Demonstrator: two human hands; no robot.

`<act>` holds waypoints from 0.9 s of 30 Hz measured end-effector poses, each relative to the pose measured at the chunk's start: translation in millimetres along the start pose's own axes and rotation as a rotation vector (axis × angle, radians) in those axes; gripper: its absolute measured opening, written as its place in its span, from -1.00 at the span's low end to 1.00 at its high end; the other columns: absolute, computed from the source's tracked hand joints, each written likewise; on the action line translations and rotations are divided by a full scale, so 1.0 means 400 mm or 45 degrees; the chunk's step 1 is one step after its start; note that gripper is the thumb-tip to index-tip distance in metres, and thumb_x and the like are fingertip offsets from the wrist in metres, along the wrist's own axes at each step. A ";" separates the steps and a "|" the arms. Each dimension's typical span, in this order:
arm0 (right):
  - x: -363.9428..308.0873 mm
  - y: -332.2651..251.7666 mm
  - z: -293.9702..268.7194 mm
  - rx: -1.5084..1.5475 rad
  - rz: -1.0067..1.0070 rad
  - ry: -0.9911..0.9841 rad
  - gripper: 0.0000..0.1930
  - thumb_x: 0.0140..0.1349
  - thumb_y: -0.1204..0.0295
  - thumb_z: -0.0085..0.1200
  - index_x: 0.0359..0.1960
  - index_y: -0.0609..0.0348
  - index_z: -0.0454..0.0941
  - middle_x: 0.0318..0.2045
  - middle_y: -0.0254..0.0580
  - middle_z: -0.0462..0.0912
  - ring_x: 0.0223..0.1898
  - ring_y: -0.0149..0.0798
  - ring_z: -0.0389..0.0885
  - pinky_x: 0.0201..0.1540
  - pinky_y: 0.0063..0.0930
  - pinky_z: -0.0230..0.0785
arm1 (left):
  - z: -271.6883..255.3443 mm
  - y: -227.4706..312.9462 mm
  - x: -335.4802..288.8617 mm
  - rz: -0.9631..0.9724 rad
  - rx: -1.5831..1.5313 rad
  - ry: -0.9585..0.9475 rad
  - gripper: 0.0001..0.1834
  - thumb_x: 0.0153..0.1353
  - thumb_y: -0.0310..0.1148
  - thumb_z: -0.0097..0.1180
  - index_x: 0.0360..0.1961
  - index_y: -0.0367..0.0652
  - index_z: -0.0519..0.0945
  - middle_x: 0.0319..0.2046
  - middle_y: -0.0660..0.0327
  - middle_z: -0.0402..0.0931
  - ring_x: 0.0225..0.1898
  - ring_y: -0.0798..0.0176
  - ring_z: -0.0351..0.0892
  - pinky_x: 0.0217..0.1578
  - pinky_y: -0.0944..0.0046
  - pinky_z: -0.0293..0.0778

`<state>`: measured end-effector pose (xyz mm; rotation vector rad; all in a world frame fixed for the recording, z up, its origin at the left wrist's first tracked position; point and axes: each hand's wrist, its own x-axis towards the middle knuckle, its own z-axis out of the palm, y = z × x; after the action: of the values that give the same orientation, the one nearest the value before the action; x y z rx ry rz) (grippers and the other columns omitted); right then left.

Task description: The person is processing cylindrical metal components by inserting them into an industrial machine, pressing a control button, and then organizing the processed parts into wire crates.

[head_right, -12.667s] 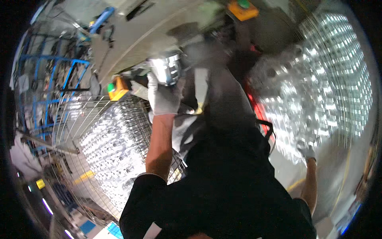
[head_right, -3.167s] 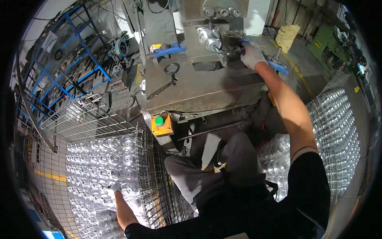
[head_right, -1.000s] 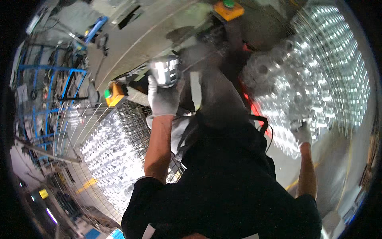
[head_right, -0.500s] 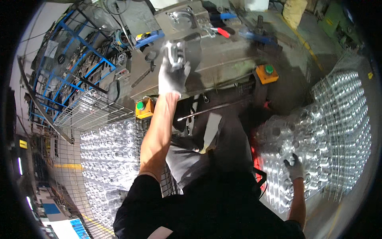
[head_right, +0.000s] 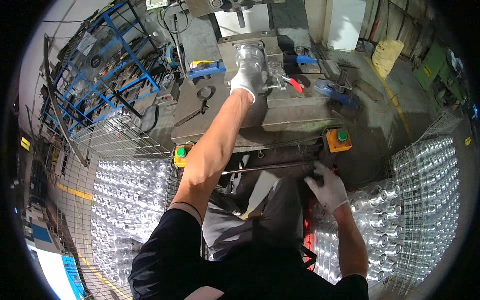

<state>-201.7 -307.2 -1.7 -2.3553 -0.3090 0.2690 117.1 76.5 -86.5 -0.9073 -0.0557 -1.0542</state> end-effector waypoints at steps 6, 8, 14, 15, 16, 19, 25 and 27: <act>0.216 -0.094 -0.009 -0.243 -0.674 0.691 -0.48 0.20 0.21 0.03 0.14 0.21 0.30 0.06 0.07 0.43 0.10 0.14 0.34 0.17 -0.08 0.12 | 0.027 0.062 0.045 -0.034 -0.173 0.019 -0.56 0.16 -0.03 0.15 -0.20 -0.22 0.50 -0.29 0.09 0.53 -0.45 0.10 0.55 -0.49 0.17 0.57; 0.326 -0.190 -0.013 -0.169 -0.763 0.829 -0.52 0.22 0.24 0.00 0.12 0.24 0.30 0.07 0.11 0.39 0.12 0.12 0.32 0.16 -0.10 0.13 | 0.023 0.040 0.013 -0.037 -0.121 -0.015 -0.58 0.16 -0.05 0.16 -0.21 -0.21 0.51 -0.31 0.10 0.53 -0.46 0.11 0.55 -0.49 0.14 0.56; 0.661 -0.098 -0.063 -0.040 -0.549 1.069 -0.59 0.34 0.12 -0.28 -0.12 0.19 0.47 -0.19 0.11 0.53 -0.10 0.12 0.46 0.02 -0.12 0.27 | -0.077 -0.288 0.159 1.044 1.357 0.689 -0.59 0.18 -0.06 0.13 -0.19 -0.23 0.52 -0.30 0.10 0.54 -0.42 0.16 0.54 -0.46 0.14 0.50; 0.683 -0.107 -0.072 0.007 -0.469 1.041 -0.59 0.35 0.11 -0.31 -0.16 0.18 0.49 -0.23 0.13 0.55 -0.14 0.14 0.48 -0.01 -0.09 0.29 | -0.059 -0.347 0.149 1.627 1.844 0.946 -0.58 0.18 -0.05 0.12 -0.20 -0.24 0.53 -0.30 0.09 0.54 -0.40 0.17 0.54 -0.45 0.17 0.48; 0.711 -0.143 -0.061 0.085 -0.492 0.956 -0.56 0.36 0.11 -0.38 -0.15 0.15 0.49 -0.24 0.17 0.55 -0.14 0.18 0.48 -0.05 -0.04 0.30 | -0.026 -0.321 0.103 1.640 1.997 1.038 -0.44 0.18 0.06 0.07 -0.15 -0.33 0.52 -0.25 0.05 0.54 -0.34 0.18 0.53 -0.39 0.17 0.46; 0.787 -0.190 -0.071 -0.081 -0.385 0.798 -0.45 0.34 0.00 -0.50 -0.04 0.11 0.46 -0.10 0.14 0.52 -0.03 0.16 0.44 0.03 -0.06 0.27 | -0.013 -0.327 0.107 1.903 2.346 1.540 -0.28 0.17 0.20 -0.02 -0.12 -0.40 0.50 -0.24 0.03 0.54 -0.35 0.16 0.51 -0.35 0.19 0.44; 0.595 -0.159 -0.083 -0.155 -0.153 0.300 -0.47 0.31 0.00 -0.25 -0.02 0.25 0.46 -0.06 0.12 0.51 -0.03 0.10 0.48 0.05 -0.11 0.29 | -0.088 -0.533 -0.071 2.168 3.229 1.210 -0.50 0.22 -0.17 0.07 0.00 -0.40 0.44 -0.15 -0.02 0.56 -0.25 0.27 0.56 -0.22 0.33 0.46; 0.440 -0.031 -0.077 -0.461 -0.694 0.789 -0.58 0.32 0.16 -0.19 0.04 0.19 0.44 0.01 0.03 0.49 0.07 0.02 0.41 0.16 -0.19 0.19 | -0.135 -0.666 -0.167 2.079 3.458 1.285 -0.56 0.20 -0.22 0.11 -0.01 -0.33 0.47 -0.17 -0.01 0.57 -0.28 0.32 0.57 -0.25 0.34 0.47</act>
<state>-27.7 -265.9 10.4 -2.4411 -0.7092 -0.8182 -142.1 41.1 13.1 -3.9224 -0.2150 -1.5479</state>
